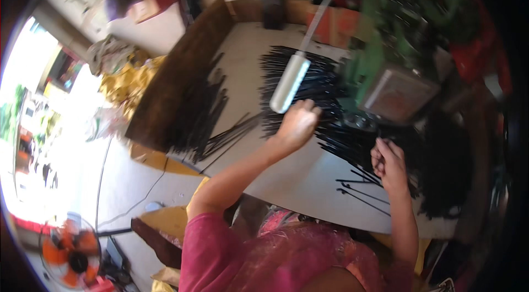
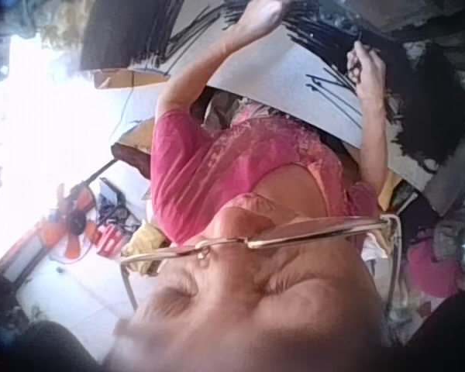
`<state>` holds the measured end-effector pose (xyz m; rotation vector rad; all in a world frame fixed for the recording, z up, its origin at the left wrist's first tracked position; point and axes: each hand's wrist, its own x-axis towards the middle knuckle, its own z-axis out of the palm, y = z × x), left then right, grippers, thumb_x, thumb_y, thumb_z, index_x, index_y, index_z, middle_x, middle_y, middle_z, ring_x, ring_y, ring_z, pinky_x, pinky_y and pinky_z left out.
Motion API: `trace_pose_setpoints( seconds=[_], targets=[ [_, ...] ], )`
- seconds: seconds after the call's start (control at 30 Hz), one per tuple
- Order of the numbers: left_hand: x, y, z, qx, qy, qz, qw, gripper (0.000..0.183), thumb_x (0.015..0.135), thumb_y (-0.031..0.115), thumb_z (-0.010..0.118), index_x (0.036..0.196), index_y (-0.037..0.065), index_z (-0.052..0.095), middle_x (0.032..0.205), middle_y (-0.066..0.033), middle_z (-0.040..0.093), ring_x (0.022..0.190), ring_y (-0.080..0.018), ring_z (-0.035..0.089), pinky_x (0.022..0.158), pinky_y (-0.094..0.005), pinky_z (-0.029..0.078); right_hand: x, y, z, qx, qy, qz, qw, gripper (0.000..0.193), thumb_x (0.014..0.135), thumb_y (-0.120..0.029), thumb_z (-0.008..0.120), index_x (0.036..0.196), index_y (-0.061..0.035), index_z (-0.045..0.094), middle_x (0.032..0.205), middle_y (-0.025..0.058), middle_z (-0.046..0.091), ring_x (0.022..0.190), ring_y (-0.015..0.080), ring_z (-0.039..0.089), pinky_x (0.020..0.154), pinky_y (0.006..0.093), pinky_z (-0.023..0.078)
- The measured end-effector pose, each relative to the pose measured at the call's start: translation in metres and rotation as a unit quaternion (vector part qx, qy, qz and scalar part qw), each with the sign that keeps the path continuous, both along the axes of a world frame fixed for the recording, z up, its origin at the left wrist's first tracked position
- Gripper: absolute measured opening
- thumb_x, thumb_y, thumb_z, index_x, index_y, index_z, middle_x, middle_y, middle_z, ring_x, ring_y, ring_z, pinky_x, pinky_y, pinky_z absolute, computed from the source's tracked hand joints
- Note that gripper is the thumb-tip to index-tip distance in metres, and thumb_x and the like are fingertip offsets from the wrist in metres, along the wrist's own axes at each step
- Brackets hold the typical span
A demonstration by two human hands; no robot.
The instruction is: The person processes black cable ties using an industrial machine and pliers.
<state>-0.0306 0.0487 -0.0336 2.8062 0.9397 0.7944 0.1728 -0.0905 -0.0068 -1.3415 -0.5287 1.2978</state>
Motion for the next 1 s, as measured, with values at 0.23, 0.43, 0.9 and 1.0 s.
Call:
trace_pose_setpoints(
  seconds=[0.23, 0.43, 0.9, 1.0],
  targets=[
    [0.032, -0.024, 0.026, -0.061, -0.037, 0.018, 0.997, 0.025, 0.073, 0.013, 0.062, 0.097, 0.009, 0.061, 0.065, -0.0091, 0.05, 0.056, -0.0268, 0.053, 0.049, -0.0355, 0.043, 0.003, 0.025, -0.008, -0.008, 0.022, 0.035, 0.999, 0.024, 0.085, -0.022, 0.052, 0.069, -0.0062, 0.043, 0.062, 0.0002, 0.043, 0.044, 0.0029, 0.034, 0.033, 0.0164, 0.02],
    [0.049, -0.035, 0.024, -0.093, -0.031, 0.01, 0.995, 0.023, 0.077, 0.008, 0.056, 0.099, 0.004, 0.059, 0.068, -0.0108, 0.051, 0.057, -0.0277, 0.053, 0.051, -0.0348, 0.043, 0.006, 0.021, -0.007, 0.022, 0.064, 0.046, 0.997, 0.025, 0.086, -0.023, 0.051, 0.07, -0.0059, 0.043, 0.061, 0.0008, 0.043, 0.043, 0.0028, 0.034, 0.032, 0.0166, 0.019],
    [0.034, -0.034, 0.022, -0.185, -0.071, 0.007, 0.98, 0.021, 0.078, 0.006, 0.054, 0.098, 0.004, 0.059, 0.07, -0.0118, 0.052, 0.062, -0.0275, 0.053, 0.056, -0.0338, 0.042, 0.004, 0.025, -0.005, 0.02, 0.091, 0.063, 0.994, 0.027, 0.086, -0.025, 0.051, 0.067, -0.0077, 0.041, 0.061, 0.0006, 0.042, 0.042, 0.0022, 0.033, 0.032, 0.0152, 0.019],
    [0.034, -0.035, 0.023, -0.187, -0.076, 0.004, 0.979, 0.021, 0.078, 0.006, 0.054, 0.098, 0.004, 0.059, 0.07, -0.0119, 0.052, 0.061, -0.0275, 0.053, 0.056, -0.0339, 0.042, 0.003, 0.025, -0.004, 0.019, 0.092, 0.066, 0.993, 0.026, 0.086, -0.024, 0.051, 0.068, -0.0075, 0.041, 0.061, 0.0003, 0.042, 0.042, 0.0023, 0.033, 0.032, 0.0153, 0.019]
  ],
)
